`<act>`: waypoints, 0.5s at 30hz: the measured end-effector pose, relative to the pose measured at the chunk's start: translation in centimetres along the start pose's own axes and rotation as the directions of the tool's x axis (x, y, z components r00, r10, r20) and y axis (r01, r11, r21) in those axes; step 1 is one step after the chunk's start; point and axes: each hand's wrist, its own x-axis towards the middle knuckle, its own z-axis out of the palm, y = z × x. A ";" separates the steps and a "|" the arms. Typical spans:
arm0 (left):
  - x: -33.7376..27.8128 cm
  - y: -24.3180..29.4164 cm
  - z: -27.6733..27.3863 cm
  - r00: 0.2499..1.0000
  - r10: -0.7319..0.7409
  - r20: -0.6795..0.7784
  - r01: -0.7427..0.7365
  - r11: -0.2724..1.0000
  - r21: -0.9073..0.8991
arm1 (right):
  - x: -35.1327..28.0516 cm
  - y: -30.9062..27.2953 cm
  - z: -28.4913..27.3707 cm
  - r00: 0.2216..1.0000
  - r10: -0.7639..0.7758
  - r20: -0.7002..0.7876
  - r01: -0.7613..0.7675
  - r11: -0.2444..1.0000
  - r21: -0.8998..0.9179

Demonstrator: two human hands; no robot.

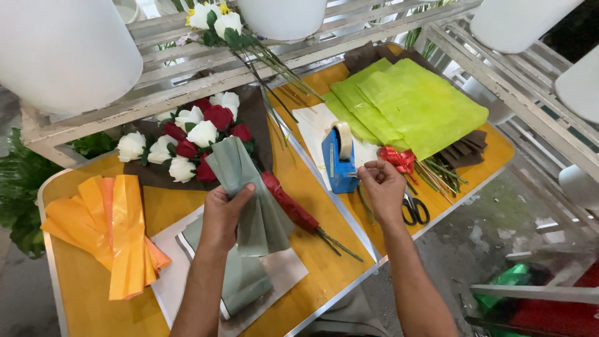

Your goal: Folding decorative paper and wrapping a floral foam block to prepare a base for a flower arrangement.

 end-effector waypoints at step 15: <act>0.6 -1.4 0.3 0.999 0.023 0.031 -0.021 0.998 -0.055 | -2.3 2.5 -1.3 0.984 0.064 0.164 -0.082 0.991 0.107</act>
